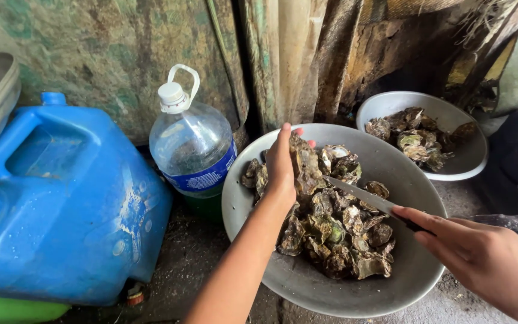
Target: Shucking and prying open a bowl of raw oysters using a knife.
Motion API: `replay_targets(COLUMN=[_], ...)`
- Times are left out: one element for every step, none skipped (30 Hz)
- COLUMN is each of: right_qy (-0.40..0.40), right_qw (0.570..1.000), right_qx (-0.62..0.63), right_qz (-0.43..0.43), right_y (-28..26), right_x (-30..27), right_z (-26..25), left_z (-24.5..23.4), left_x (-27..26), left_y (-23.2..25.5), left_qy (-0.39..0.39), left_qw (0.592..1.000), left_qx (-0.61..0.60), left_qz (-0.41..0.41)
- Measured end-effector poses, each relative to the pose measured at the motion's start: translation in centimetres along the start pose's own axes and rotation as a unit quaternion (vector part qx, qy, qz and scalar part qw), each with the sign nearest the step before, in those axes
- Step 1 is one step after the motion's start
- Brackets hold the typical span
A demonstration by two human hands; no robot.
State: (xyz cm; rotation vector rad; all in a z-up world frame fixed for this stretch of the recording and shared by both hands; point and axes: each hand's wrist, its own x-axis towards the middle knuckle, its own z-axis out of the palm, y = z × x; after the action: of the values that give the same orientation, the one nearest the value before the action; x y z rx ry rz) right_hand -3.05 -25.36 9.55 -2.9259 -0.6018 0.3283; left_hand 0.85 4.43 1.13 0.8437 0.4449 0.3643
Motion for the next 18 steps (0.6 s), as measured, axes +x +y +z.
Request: replay_targets(right_qy=[-0.002,0.014,0.03,0.029,0.024,0.019,0.018,0.019,0.021,0.02,0.026,0.032,0.032,0.028,0.025,0.024,0.017,0.01], right_qw=[1.0,0.999,0.997,0.997,0.996,0.993,0.993,0.993,0.992,0.993,0.991,0.989,0.99,0.99,0.99,0.99,0.988,0.985], right_qx=[-0.001,-0.012,-0.023,-0.024,-0.061,-0.098,-0.098,-0.1,-0.102,-0.102,-0.107,-0.112,-0.112,-0.108,-0.105,-0.105,-0.129,-0.153], right_qz=[-0.001,-0.034,-0.067,-0.066,-0.062,-0.058,-0.057,-0.061,-0.065,-0.064,-0.075,-0.085,-0.085,-0.089,-0.094,-0.093,-0.084,-0.076], right_y=[0.3,0.7,1.1,0.7,0.2,-0.3,-0.4,-0.6,-0.7,-0.6,-0.5,-0.4,-0.5,-0.6,-0.8,-1.0,-1.2,-1.5], right_x=[0.0,0.0,0.0,-0.3,-0.5,-0.8,-0.8,-0.9,-0.9,-0.9,-0.8,-0.8,-0.8,-0.8,-0.8,-0.9,-1.0,-1.1], right_z=[0.3,0.6,0.9,0.8,0.7,0.7,0.6,0.6,0.5,0.6,0.7,0.7,0.6,0.5,0.4,0.5,0.5,0.5], left_z=[0.0,0.0,0.1,0.0,-0.1,-0.2,-0.2,-0.1,-0.1,0.0,0.0,0.1,0.2,0.3,0.3,0.5,0.7,0.9], left_x=[0.0,0.1,0.1,0.3,0.6,0.8,0.7,0.6,0.6,0.4,0.3,0.2,0.2,0.2,0.2,0.0,-0.3,-0.6], left_y=[0.1,0.2,0.3,0.0,-0.4,-0.7,-0.7,-0.6,-0.6,-0.7,-0.8,-0.8,-1.0,-1.2,-1.4,-1.5,-1.5,-1.5], left_qy=[0.003,0.013,0.023,0.023,0.023,0.023,0.023,0.023,0.023,0.023,0.022,0.021,0.021,0.012,0.003,0.002,-0.002,-0.007], left_qw=[1.0,0.999,0.998,0.998,0.997,0.997,0.997,0.996,0.996,0.996,0.995,0.995,0.995,0.992,0.99,0.99,0.984,0.978], left_qx=[-0.001,0.025,0.05,0.049,0.039,0.029,0.029,0.028,0.028,0.029,0.033,0.037,0.038,0.043,0.048,0.048,0.076,0.104], left_qz=[0.0,0.02,0.04,0.039,0.055,0.071,0.07,0.076,0.083,0.082,0.087,0.093,0.092,0.114,0.135,0.134,0.158,0.182])
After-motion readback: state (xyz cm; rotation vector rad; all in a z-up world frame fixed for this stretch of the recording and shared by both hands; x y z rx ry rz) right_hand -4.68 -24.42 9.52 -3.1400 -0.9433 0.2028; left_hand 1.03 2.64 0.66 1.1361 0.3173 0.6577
